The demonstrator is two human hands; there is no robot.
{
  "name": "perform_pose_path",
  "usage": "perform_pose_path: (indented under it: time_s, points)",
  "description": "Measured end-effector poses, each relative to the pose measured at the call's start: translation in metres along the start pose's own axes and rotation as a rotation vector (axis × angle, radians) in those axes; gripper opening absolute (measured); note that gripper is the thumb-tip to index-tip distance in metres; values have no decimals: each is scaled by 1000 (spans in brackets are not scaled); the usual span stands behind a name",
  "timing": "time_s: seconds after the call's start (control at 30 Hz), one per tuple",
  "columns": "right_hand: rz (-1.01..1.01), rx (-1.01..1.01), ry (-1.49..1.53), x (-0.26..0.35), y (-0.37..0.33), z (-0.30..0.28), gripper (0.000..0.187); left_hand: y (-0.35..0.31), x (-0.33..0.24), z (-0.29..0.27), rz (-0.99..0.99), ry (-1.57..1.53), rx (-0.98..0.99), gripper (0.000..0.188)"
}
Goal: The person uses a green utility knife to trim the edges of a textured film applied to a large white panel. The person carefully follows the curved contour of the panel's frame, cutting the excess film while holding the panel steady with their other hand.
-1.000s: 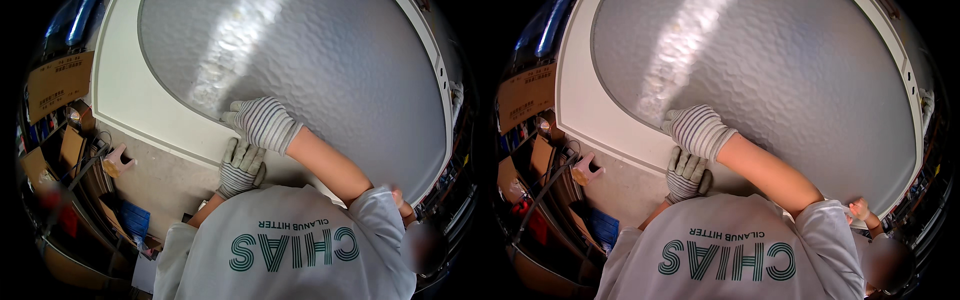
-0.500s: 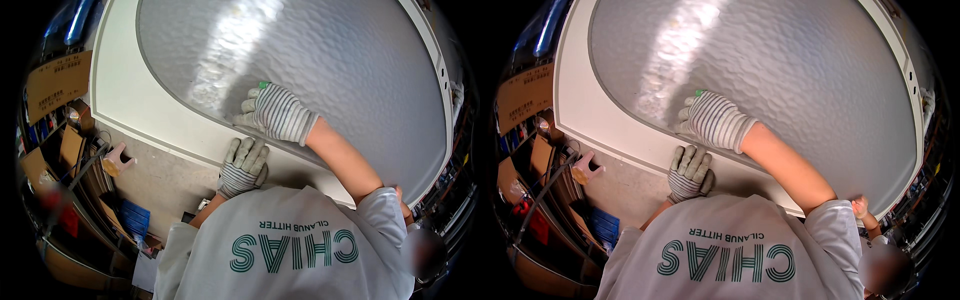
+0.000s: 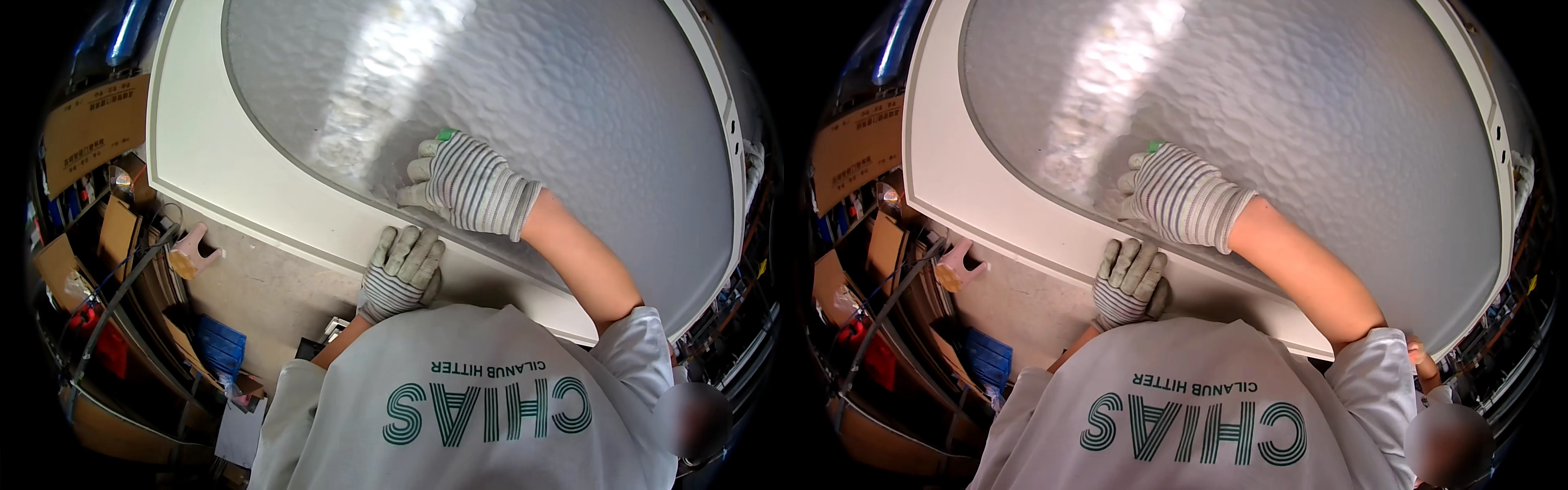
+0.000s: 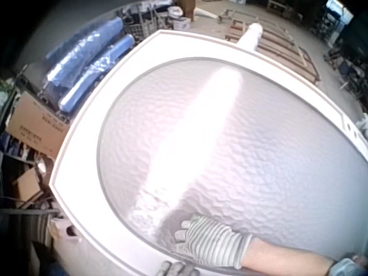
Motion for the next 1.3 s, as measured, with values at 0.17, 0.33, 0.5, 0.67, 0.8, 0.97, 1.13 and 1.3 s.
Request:
perform_pose_path:
  time_s: [0.17, 0.33, 0.5, 0.67, 0.8, 0.97, 1.13, 1.3]
  points:
    - [170, -64, -129, 24, 26, 2, 28, -13, 3, 8, 8, -6, -31, 36]
    - [310, 368, -169, 18, -5, 15, 28, -11, 2, 9, 13, 21, -36, 35]
    - [110, -107, -127, 26, 25, -2, 26, -10, 1, 4, 41, 9, -66, 37]
    - [-51, -16, -85, 7, -1, 10, 27, 5, -1, -7, 19, -34, -74, 37]
    - [-75, 23, -92, 5, 4, 2, 25, 4, -1, -3, -1, -50, -45, 38]
    - [-82, -158, -82, 11, 14, -2, 29, 2, -1, 1, 32, -44, -43, 44]
    - [55, 192, 99, -9, -10, 12, 28, -1, -2, 2, 53, -58, -77, 44]
    - [-135, -172, -168, 13, 19, -5, 31, -3, -3, 4, 31, -47, 11, 38]
Point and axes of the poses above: each hand's wrist, its own y-axis towards the middle knuckle, its own z-axis out of the palm, x = y × z, the point moved 8 cm from there along y, towards the middle knuckle, and after that the axes turned 7 degrees about y, right-handed, at the moved point
